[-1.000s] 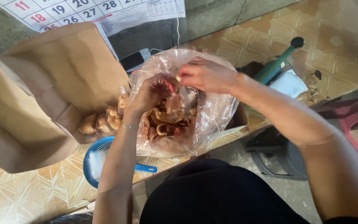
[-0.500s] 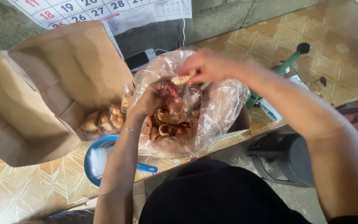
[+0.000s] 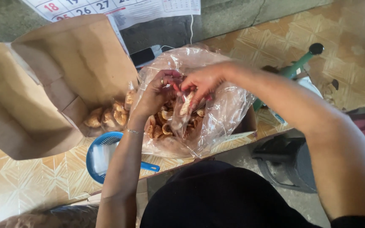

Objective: Bagging fried snacks from a large container into smaller paper bags using a scoop and hands

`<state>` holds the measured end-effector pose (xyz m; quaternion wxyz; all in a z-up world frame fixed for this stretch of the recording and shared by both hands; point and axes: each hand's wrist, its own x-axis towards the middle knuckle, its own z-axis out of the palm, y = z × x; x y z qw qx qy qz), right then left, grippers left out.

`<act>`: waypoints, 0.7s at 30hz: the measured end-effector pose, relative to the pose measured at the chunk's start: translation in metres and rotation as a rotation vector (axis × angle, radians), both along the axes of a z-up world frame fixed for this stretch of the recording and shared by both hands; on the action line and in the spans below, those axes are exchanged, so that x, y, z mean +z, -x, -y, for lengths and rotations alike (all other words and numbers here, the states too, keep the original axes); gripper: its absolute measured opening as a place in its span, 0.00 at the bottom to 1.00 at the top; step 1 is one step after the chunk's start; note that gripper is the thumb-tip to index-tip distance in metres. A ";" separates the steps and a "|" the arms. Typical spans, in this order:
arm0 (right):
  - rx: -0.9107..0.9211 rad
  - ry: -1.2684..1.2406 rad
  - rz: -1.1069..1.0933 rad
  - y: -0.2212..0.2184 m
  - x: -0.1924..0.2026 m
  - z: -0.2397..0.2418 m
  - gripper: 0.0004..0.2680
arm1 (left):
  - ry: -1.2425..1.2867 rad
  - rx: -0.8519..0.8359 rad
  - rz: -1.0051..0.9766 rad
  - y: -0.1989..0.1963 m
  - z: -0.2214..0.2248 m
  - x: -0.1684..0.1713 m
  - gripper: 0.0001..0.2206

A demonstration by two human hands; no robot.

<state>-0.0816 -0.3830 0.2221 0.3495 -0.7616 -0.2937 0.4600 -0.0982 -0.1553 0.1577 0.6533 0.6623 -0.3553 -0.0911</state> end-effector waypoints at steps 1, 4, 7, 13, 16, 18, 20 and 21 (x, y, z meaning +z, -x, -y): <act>0.007 -0.001 0.000 0.000 -0.005 0.000 0.13 | -0.001 0.007 0.000 0.008 0.003 0.007 0.07; -0.206 -0.068 0.061 0.004 -0.006 0.011 0.10 | 0.018 0.076 -0.320 0.021 0.016 0.014 0.22; -0.580 -0.202 -0.078 0.007 0.000 0.033 0.11 | -0.689 0.012 -0.106 0.027 0.022 0.007 0.47; -0.692 -0.294 -0.340 0.001 -0.007 0.073 0.06 | -0.592 -0.224 -0.464 0.015 0.018 0.024 0.31; -0.697 -0.277 -0.402 0.010 -0.004 0.077 0.05 | -0.643 -0.291 -0.553 0.010 0.027 0.022 0.12; -0.675 -0.301 -0.404 0.010 -0.018 0.077 0.03 | -0.479 -0.369 -0.636 0.035 0.025 0.059 0.16; -0.677 -0.291 -0.352 0.014 -0.021 0.074 0.03 | -0.589 -0.340 -0.521 0.045 0.031 0.074 0.21; -0.678 -0.283 -0.300 0.015 -0.021 0.072 0.04 | -0.699 -0.307 -0.401 0.050 0.034 0.083 0.26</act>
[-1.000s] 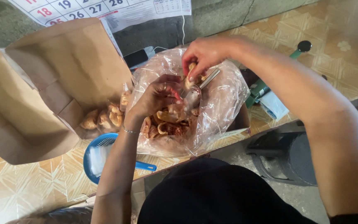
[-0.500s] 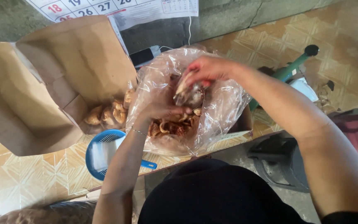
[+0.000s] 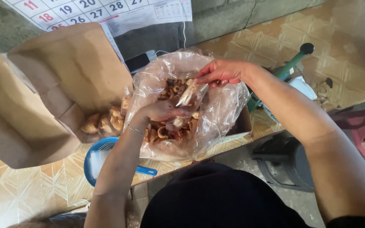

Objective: Bagging fried snacks from a large container into smaller paper bags using a scoop and hands

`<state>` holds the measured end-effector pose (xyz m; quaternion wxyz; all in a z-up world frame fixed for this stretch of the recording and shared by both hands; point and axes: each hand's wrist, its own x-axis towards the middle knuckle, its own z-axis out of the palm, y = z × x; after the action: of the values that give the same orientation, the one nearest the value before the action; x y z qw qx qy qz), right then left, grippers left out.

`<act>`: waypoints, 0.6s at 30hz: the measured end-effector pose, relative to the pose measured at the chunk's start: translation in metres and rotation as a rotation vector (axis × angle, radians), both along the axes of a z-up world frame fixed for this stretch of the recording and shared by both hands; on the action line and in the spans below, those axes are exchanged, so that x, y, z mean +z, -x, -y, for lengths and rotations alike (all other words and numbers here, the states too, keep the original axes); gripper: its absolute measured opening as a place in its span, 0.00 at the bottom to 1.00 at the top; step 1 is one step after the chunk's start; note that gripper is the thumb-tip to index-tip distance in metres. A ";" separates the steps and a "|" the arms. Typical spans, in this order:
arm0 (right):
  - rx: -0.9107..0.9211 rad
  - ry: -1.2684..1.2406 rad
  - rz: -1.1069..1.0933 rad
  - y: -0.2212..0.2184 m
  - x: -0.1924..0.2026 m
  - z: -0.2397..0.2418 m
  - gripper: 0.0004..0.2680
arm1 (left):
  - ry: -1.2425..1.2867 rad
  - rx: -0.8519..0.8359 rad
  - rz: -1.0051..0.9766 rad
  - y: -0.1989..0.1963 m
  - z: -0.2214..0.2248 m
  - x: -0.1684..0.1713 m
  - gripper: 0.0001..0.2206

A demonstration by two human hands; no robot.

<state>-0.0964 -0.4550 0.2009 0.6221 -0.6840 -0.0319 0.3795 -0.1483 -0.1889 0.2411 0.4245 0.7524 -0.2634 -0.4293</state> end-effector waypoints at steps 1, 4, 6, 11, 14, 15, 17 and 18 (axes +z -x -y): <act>0.000 0.000 0.001 0.001 0.000 0.001 0.04 | 0.000 0.000 0.001 -0.012 0.001 -0.021 0.26; 0.019 0.094 0.267 -0.003 -0.002 0.007 0.07 | 0.119 -0.007 -0.186 -0.039 0.001 -0.072 0.51; 0.334 0.227 0.799 -0.013 -0.005 0.016 0.11 | 0.285 0.026 -0.380 -0.047 0.001 -0.090 0.51; 0.497 0.094 0.766 -0.014 -0.015 -0.026 0.11 | 0.419 0.265 -0.259 -0.033 0.010 -0.086 0.44; 0.576 0.022 0.796 -0.008 0.000 -0.053 0.12 | 0.484 0.485 -0.172 -0.024 -0.006 -0.100 0.34; 0.513 -0.064 0.817 -0.004 0.013 -0.059 0.13 | 0.523 0.584 -0.159 -0.025 -0.012 -0.108 0.29; 0.114 -0.134 0.698 -0.010 -0.014 -0.057 0.11 | 0.596 0.657 -0.173 -0.021 -0.033 -0.115 0.23; -0.308 -0.179 0.562 -0.013 -0.027 -0.052 0.09 | 0.670 0.696 -0.191 -0.021 -0.041 -0.119 0.18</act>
<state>-0.0839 -0.4029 0.1739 0.6967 -0.7014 -0.1315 0.0730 -0.1278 -0.1483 0.1223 0.7836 0.5752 -0.0798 -0.2207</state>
